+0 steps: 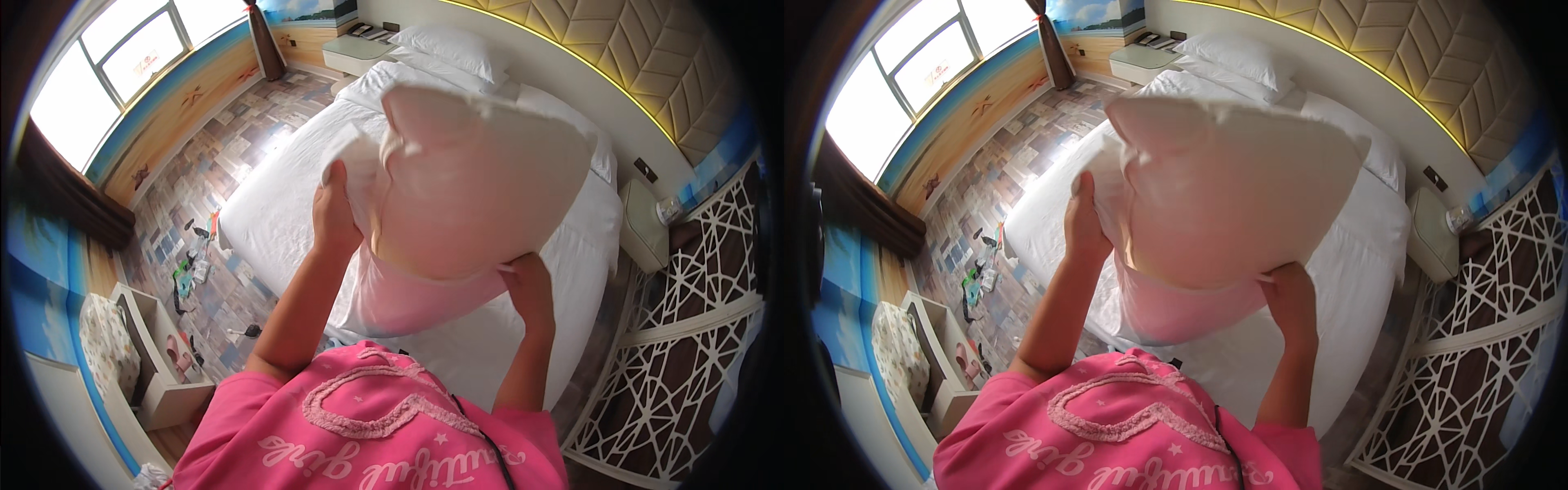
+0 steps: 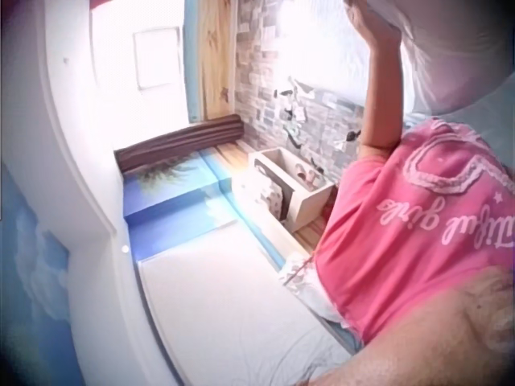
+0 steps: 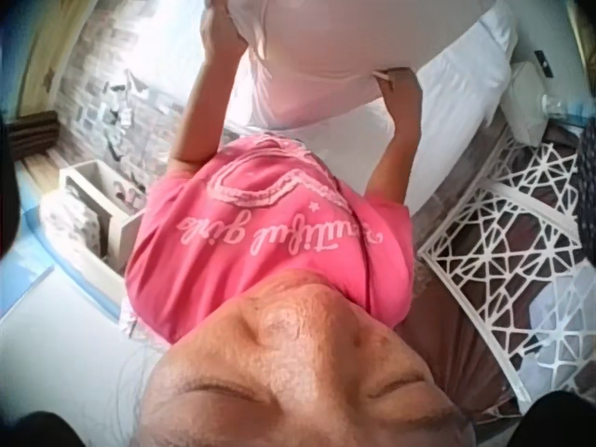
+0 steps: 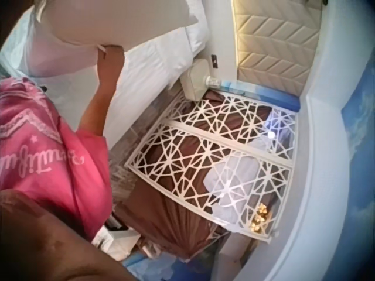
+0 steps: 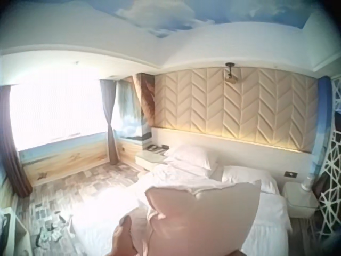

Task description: The person inserts a pillow into a pillowcase and places it on the bed. They repeat this process with a second pillow, smoothing the cases and arranging both pillows at the head of the bed.

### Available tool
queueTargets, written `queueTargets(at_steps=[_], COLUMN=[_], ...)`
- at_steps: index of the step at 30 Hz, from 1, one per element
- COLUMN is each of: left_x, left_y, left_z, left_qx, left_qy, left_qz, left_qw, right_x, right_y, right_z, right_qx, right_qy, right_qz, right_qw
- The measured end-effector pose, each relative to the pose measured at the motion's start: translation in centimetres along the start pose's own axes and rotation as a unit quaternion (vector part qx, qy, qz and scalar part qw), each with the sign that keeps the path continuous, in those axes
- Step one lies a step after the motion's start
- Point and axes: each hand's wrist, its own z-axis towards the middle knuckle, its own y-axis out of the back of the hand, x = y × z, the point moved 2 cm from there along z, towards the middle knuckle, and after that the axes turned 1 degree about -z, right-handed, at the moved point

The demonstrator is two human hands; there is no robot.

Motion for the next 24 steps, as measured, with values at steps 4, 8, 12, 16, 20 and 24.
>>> queueTargets(at_steps=[4, 8, 12, 16, 20, 24], left_x=[1.9, 1.3, 1.7, 1.5, 2.5, 2.9], left_y=[4.9, 5.8, 6.0, 6.4, 9.7, 13.8], left_z=[-1.2, -1.5, -2.2, -2.9, -1.4, -1.0], left_qx=[-0.046, -0.057, -0.053, -0.014, -0.047, -0.108], left_qy=[0.046, 0.069, 0.106, 0.150, 0.124, 0.153], left_qz=[-0.028, -0.053, -0.065, -0.042, -0.038, 0.003], left_qw=[0.998, 0.995, 0.991, 0.988, 0.990, 0.982], right_x=[-1.2, 3.0, 10.9, 14.7, 12.1, 10.4], right_y=[-3.8, -1.1, 1.1, -0.9, -3.9, -5.3], right_z=[-2.2, -1.2, 2.7, 6.6, 6.5, 5.3], right_qx=[0.081, 0.103, -0.184, -0.153, -0.049, 0.016], right_qy=[-0.014, 0.036, 0.196, 0.170, 0.085, 0.045], right_qz=[0.016, 0.083, 0.005, -0.072, -0.137, -0.130], right_qw=[0.996, 0.991, 0.963, 0.971, 0.986, 0.990])
